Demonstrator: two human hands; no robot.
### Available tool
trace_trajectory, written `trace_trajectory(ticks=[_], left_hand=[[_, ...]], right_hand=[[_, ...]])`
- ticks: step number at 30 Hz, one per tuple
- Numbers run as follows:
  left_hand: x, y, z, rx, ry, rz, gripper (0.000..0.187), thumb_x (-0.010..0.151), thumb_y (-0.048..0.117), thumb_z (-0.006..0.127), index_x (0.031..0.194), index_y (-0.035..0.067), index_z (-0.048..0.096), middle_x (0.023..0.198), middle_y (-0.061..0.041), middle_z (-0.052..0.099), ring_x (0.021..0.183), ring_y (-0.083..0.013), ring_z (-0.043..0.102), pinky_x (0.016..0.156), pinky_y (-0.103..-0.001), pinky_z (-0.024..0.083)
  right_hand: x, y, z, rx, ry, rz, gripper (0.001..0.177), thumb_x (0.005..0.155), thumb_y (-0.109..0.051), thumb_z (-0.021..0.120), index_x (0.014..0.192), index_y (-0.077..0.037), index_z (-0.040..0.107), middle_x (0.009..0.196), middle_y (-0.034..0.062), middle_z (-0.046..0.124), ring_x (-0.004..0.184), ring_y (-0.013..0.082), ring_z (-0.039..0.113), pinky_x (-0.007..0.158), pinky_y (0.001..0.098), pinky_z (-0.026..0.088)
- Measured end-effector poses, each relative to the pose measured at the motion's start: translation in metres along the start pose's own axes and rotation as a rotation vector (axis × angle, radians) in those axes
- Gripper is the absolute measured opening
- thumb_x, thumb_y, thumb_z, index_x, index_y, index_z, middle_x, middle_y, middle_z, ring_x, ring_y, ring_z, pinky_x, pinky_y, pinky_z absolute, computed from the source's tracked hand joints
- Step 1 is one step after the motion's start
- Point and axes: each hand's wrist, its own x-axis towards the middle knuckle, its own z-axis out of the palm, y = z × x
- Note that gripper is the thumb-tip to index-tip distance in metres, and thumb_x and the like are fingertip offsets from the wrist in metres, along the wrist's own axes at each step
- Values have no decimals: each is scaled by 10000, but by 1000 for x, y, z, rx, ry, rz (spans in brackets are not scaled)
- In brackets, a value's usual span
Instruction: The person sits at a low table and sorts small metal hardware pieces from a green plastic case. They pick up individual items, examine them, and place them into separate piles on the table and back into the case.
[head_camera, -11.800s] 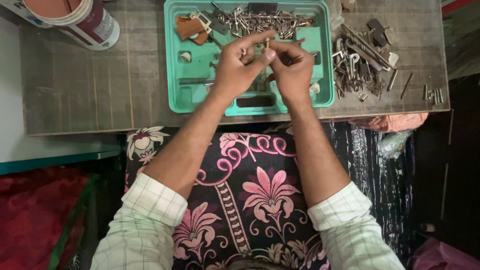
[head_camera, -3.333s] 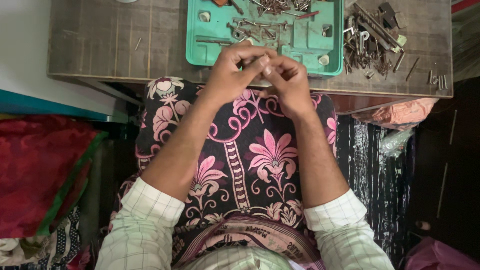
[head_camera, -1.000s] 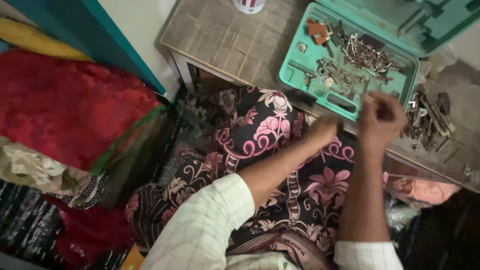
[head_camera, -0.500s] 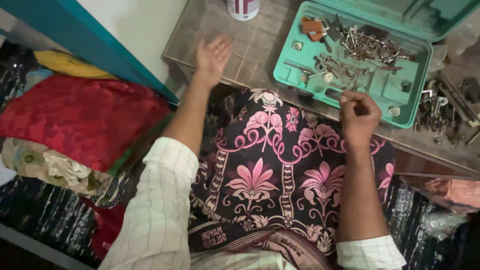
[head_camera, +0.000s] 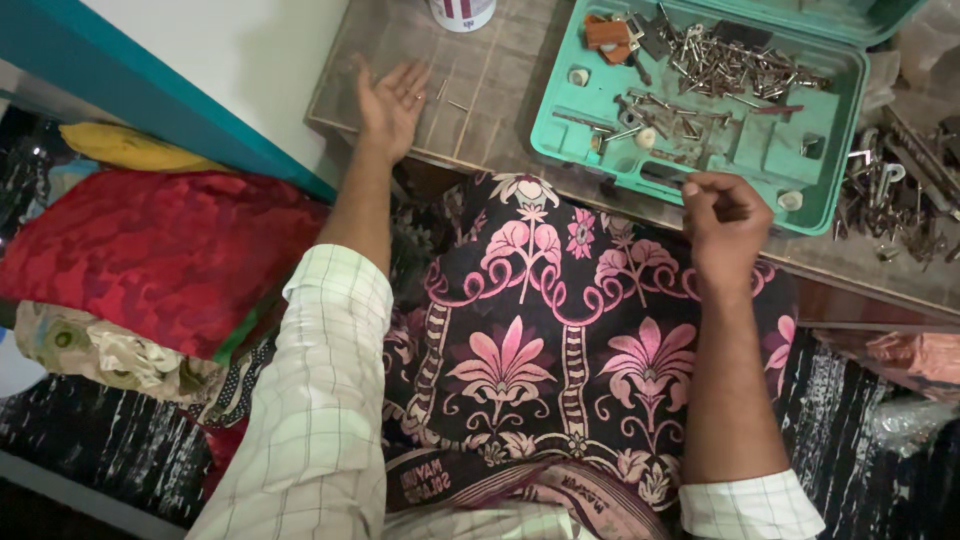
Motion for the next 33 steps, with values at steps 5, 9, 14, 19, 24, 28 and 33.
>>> trace_trajectory(ticks=[5,9,14,19,24,28,33], left_hand=[[0,2,11,31,-11,38,1129,896,829,331,1598,-53,274,1646,-235,402,1545,-331,361,1262,-433,196],[-5,1,23,115,9,59,1170,876,869,313,1615,-36,250,1665,-237,358,1566,-333,307,1282,-443,137],[-3,-2,23,155,-31,79,1152,878,866,284,1645,12,186,1713,-198,261,1597,-314,213,1277,-442,62],[7,-7,16,138,-64,101,1126,908,856,273,1657,21,166,1724,-205,242,1616,-319,200,1301,-431,52],[9,-8,15,132,-60,107,1124,902,856,281,1654,28,164,1723,-208,248,1605,-334,220,1295,-439,61],[8,-6,18,157,-29,112,1133,895,866,289,1647,23,201,1704,-211,295,1593,-336,267,1298,-436,104],[8,-7,6,79,0,119,1051,911,816,349,1625,52,249,1648,-226,403,1537,-343,360,1265,-438,196]], right_hand=[[1,2,-1,7,-32,-35,47,1029,0,717,1074,-9,708,774,-58,593,640,21,519,575,197,407],[1,2,-2,23,-30,-36,60,1028,5,720,1085,-9,708,776,-65,583,641,19,506,572,193,393],[0,1,-2,26,-27,-8,57,1022,2,716,1078,-9,713,756,-62,579,616,24,503,548,198,394],[0,-2,-2,17,-22,-13,47,1023,3,712,1070,-2,710,760,-63,580,616,24,510,546,198,404],[0,-4,-3,17,-20,3,60,1022,8,703,1081,-1,714,740,-61,573,597,27,505,540,199,398],[1,-5,-1,26,-18,-7,52,1024,15,705,1074,2,712,748,-65,564,601,24,494,536,199,382],[0,-4,-3,-36,-4,10,47,1009,3,712,1054,-13,712,731,-60,571,589,23,500,525,202,383]])
